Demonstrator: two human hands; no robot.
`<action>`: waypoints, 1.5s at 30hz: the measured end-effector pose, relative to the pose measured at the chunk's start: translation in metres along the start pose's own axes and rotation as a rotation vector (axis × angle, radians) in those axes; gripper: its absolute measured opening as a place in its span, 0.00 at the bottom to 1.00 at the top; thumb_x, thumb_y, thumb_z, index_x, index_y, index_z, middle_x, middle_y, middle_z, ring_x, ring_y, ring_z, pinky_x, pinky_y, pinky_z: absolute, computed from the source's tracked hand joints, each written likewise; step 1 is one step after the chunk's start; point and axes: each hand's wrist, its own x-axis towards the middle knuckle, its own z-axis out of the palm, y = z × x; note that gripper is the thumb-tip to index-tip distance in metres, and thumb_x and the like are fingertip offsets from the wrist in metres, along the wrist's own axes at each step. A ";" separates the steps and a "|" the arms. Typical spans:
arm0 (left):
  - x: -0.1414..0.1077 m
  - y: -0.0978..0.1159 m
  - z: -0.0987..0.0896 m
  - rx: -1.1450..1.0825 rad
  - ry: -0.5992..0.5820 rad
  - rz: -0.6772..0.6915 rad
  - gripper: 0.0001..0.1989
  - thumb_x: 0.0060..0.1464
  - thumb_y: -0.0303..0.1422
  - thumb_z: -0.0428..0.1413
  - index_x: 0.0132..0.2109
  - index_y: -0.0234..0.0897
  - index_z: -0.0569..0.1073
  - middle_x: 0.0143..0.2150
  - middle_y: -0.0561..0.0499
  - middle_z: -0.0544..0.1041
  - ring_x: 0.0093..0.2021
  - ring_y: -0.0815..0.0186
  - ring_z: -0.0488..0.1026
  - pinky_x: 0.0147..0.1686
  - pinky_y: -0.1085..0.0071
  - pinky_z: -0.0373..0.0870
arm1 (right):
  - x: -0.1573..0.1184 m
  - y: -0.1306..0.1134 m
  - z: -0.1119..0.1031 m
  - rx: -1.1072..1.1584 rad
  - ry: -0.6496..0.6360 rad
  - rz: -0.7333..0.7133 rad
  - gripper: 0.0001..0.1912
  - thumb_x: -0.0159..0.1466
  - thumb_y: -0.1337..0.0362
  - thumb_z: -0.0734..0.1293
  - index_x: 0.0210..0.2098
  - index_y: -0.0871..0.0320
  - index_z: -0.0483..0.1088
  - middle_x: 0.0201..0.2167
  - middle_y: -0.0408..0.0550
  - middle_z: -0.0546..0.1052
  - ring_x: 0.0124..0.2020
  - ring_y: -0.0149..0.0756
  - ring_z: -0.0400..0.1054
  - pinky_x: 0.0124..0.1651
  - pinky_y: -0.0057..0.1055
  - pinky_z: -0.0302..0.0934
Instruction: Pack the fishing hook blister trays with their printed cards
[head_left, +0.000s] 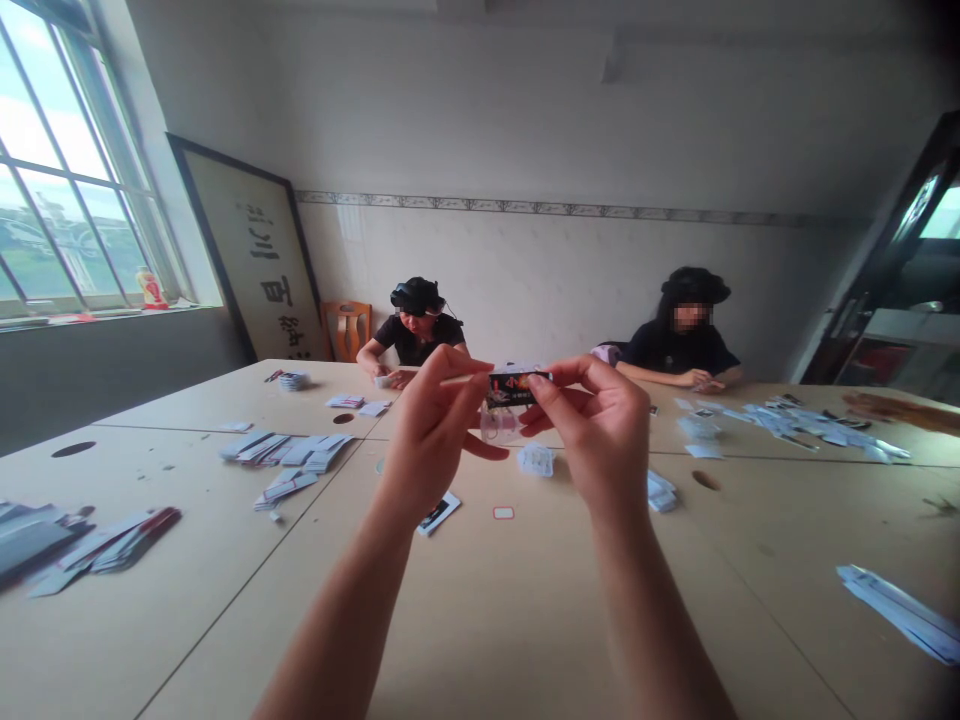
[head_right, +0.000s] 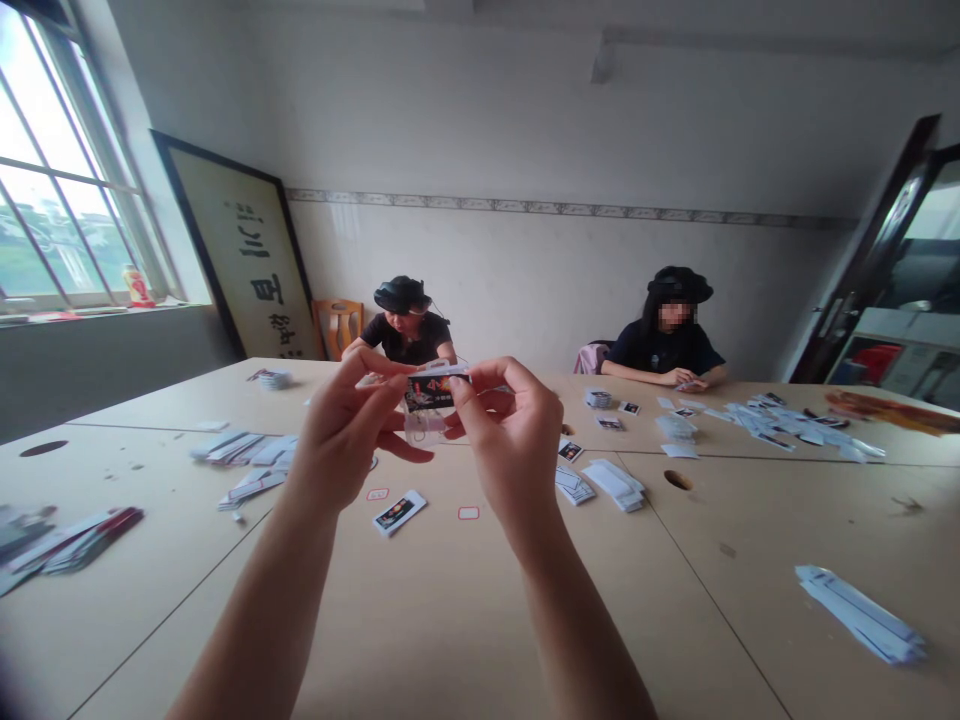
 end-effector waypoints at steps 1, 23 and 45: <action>0.000 0.000 0.000 -0.001 -0.003 0.001 0.12 0.60 0.42 0.57 0.41 0.39 0.66 0.33 0.52 0.77 0.29 0.64 0.80 0.20 0.70 0.82 | 0.000 0.000 0.000 -0.010 -0.001 0.002 0.11 0.60 0.59 0.73 0.32 0.58 0.71 0.23 0.41 0.77 0.20 0.34 0.75 0.21 0.26 0.71; 0.000 0.000 -0.001 -0.036 -0.006 -0.011 0.12 0.60 0.42 0.58 0.40 0.39 0.66 0.34 0.52 0.78 0.28 0.63 0.81 0.18 0.68 0.82 | -0.002 -0.002 0.003 0.008 0.082 -0.050 0.13 0.61 0.57 0.74 0.31 0.57 0.67 0.25 0.38 0.73 0.19 0.29 0.73 0.20 0.23 0.67; -0.007 0.005 0.009 -0.019 0.038 0.009 0.08 0.61 0.37 0.56 0.39 0.39 0.67 0.30 0.54 0.77 0.27 0.65 0.80 0.19 0.71 0.81 | 0.003 0.000 0.001 -0.030 0.112 -0.045 0.13 0.57 0.60 0.75 0.28 0.58 0.69 0.22 0.38 0.73 0.15 0.27 0.70 0.16 0.21 0.64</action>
